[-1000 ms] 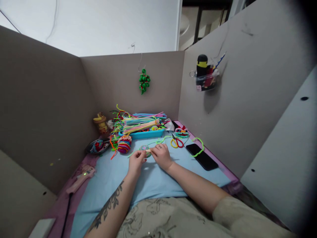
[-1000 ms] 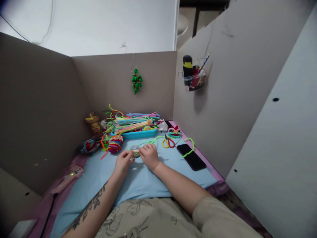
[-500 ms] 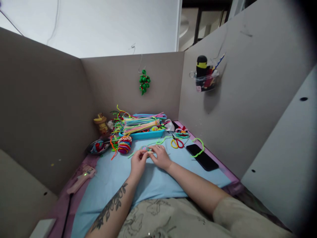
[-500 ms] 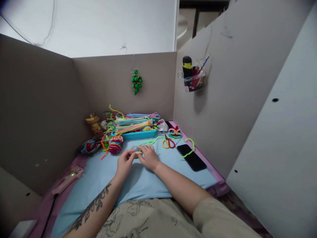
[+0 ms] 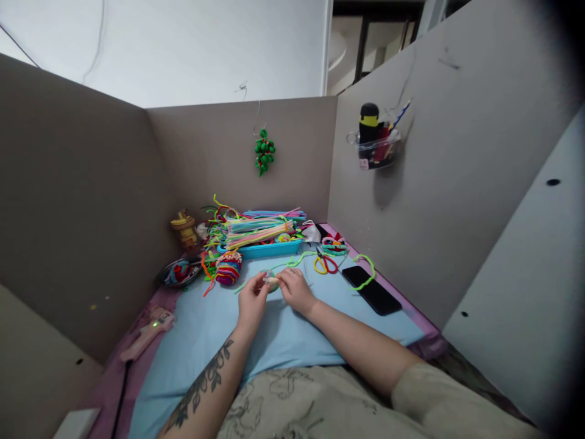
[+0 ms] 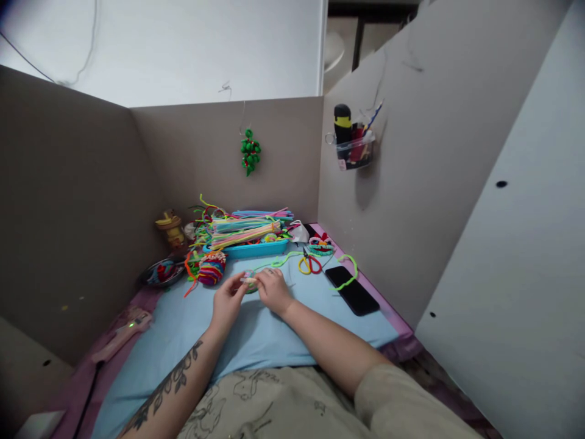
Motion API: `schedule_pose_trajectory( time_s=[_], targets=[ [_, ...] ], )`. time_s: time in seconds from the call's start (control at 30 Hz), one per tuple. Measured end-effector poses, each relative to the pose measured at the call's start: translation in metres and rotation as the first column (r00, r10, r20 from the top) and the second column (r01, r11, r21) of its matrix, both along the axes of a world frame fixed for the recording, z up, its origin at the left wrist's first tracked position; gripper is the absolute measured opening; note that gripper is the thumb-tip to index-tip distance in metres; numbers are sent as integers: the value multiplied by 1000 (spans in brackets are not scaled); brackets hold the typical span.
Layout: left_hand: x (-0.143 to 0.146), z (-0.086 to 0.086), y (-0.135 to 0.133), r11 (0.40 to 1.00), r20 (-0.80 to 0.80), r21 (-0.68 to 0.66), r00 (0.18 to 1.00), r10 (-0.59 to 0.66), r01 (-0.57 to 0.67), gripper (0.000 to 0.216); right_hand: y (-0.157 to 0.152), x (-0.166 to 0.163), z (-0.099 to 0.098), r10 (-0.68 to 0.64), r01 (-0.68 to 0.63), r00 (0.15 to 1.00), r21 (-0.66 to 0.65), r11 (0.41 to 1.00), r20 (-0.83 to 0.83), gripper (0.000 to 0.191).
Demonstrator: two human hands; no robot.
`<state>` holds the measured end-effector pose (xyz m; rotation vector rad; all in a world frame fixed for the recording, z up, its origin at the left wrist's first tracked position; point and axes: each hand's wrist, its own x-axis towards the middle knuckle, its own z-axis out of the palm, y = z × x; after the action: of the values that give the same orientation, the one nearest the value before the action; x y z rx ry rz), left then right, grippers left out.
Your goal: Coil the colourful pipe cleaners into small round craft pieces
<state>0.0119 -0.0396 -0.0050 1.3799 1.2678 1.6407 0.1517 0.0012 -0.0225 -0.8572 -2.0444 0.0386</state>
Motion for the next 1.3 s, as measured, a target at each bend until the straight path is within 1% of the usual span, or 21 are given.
schedule_pose_trajectory(
  time_s=[0.13, 0.2, 0.37, 0.53, 0.63, 0.77, 0.87, 1.0, 1.17, 1.3],
  targets=[
    [0, 1, 0, 1000, -18, -7, 1000, 19, -20, 22, 1, 0, -2, -2, 2, 1000, -10, 1000, -15, 16],
    [-1, 1, 0, 1000, -32, -6, 999, 28, -28, 18, 2, 0, -2, -26, 26, 999, -14, 1000, -29, 16],
    [-1, -3, 4, 999, 34, -51, 999, -17, 19, 19, 2, -1, -2, -111, 110, 993, -27, 994, -43, 13],
    [-1, -7, 7, 994, 109, -102, 993, -32, 43, 20, 1, -2, -1, -150, 149, 988, -37, 988, -32, 10],
    [-2, -8, 7, 991, 145, -124, 989, -39, 58, 21, 0, -2, -1, -146, 145, 989, -36, 989, -35, 8],
    [-3, -8, 7, 986, 162, -140, 984, -71, 94, 30, 0, -2, -1, -143, 142, 989, -34, 989, -32, 6],
    [-3, -6, 6, 986, 141, -146, 988, -58, 79, 34, -1, -3, -1, -145, 145, 989, -17, 989, -6, 5],
    [-4, -5, 5, 988, 118, -150, 993, -22, 39, 35, -2, -4, -2, -146, 146, 989, 12, 989, 23, 3],
    [-4, -7, 7, 989, 142, -142, 990, -16, 36, 31, 1, -4, -6, -130, 130, 991, -5, 992, -14, 2],
    [-5, -9, 9, 994, 104, -113, 995, 7, 5, 30, 5, -5, -8, -22, 18, 995, -44, 999, -100, 19]
  ],
)
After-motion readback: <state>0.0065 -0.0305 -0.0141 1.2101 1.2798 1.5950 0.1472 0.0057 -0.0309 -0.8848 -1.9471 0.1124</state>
